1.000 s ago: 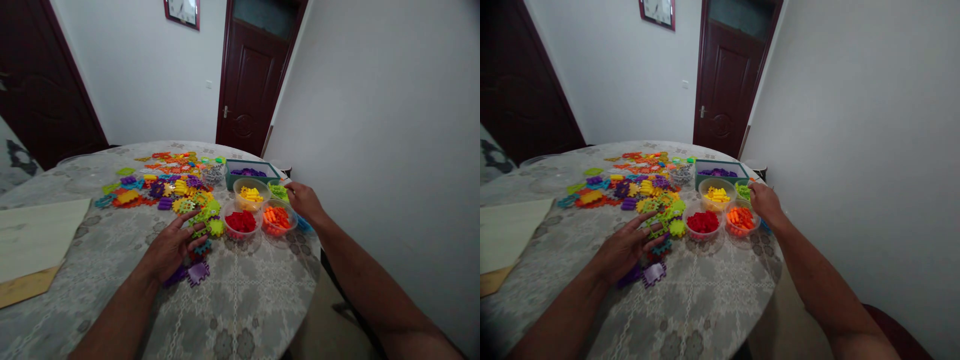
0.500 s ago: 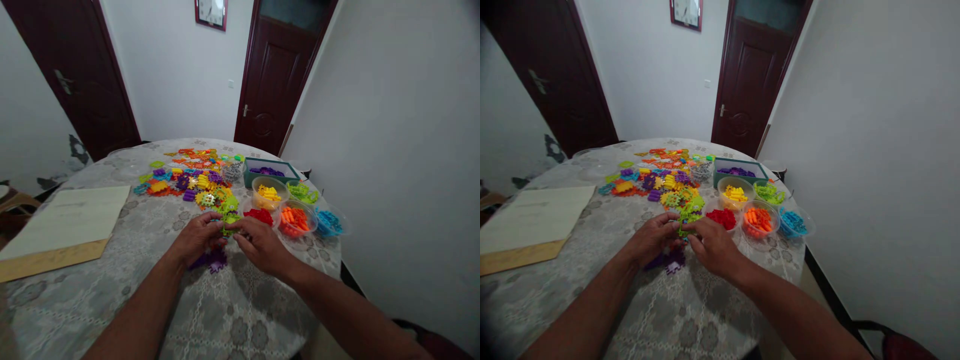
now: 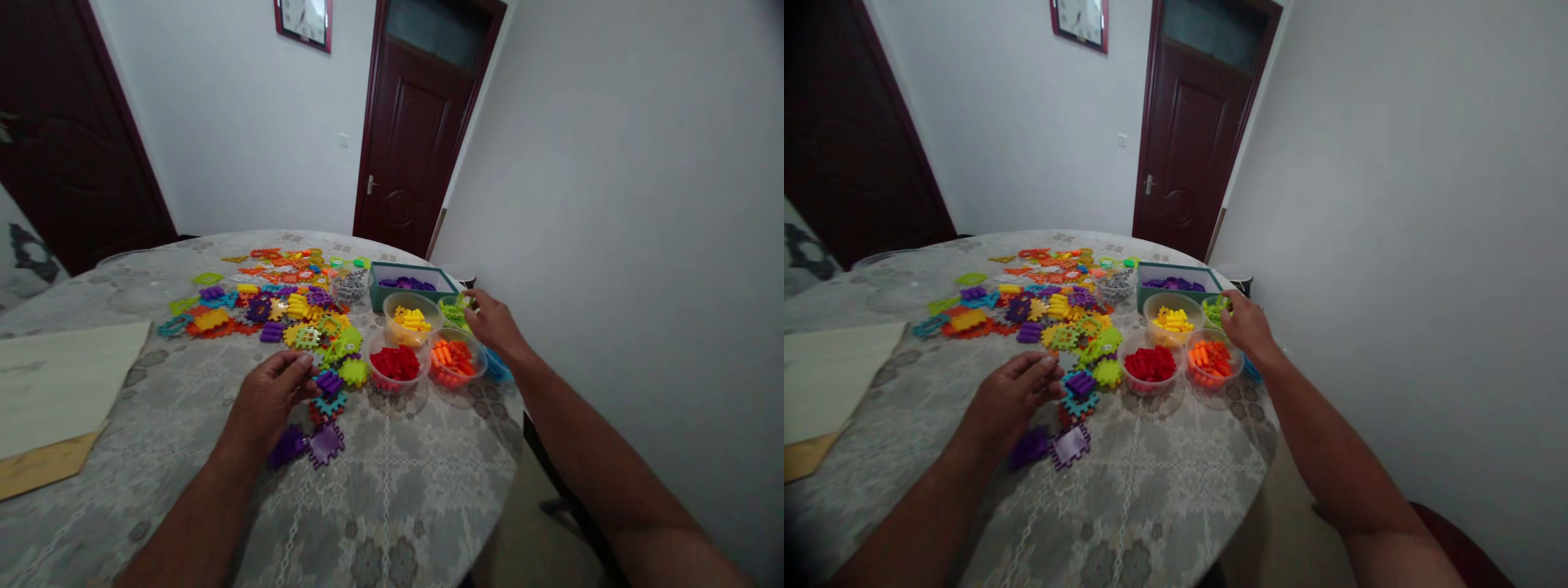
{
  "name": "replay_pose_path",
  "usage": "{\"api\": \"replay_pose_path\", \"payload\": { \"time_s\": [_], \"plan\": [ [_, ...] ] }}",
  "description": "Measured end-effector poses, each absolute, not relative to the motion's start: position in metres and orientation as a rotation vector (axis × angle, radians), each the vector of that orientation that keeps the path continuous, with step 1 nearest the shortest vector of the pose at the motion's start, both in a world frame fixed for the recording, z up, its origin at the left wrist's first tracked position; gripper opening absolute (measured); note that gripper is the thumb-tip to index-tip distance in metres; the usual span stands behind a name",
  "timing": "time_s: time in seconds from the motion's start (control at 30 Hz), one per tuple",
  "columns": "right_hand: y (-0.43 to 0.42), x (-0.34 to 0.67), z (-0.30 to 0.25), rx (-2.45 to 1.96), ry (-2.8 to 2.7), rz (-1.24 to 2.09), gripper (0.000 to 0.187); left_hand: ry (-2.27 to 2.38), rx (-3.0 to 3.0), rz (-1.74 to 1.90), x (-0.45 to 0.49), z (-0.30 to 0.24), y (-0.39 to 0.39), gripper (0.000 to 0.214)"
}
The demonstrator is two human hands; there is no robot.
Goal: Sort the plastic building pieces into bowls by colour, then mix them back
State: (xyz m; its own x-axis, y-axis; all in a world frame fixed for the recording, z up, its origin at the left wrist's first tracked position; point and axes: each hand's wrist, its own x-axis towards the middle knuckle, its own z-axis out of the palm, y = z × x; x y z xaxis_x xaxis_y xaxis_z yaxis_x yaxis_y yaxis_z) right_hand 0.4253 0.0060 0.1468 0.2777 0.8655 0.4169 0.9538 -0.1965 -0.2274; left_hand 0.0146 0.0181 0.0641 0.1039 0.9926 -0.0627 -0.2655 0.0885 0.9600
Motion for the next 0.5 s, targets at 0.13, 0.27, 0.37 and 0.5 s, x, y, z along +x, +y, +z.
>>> {"api": "replay_pose_path", "payload": {
  "time_s": [0.13,0.27,0.37,0.5],
  "plan": [
    [0.026,0.470,0.146,-2.312,-1.540,-0.286,0.044,1.032,1.021,1.255,0.015,0.067,0.017,0.042],
    [0.029,0.480,0.147,-2.349,-1.480,-0.290,0.038,1.053,0.998,1.305,0.015,0.067,0.018,0.040],
    [0.017,0.464,0.149,-2.285,-1.481,-0.342,0.036,1.072,0.943,1.381,0.014,0.067,0.021,0.039],
    [-0.028,0.393,0.140,-1.895,-1.595,-0.353,0.032,1.104,0.903,1.502,0.010,0.067,0.023,0.036]
  ]
}}
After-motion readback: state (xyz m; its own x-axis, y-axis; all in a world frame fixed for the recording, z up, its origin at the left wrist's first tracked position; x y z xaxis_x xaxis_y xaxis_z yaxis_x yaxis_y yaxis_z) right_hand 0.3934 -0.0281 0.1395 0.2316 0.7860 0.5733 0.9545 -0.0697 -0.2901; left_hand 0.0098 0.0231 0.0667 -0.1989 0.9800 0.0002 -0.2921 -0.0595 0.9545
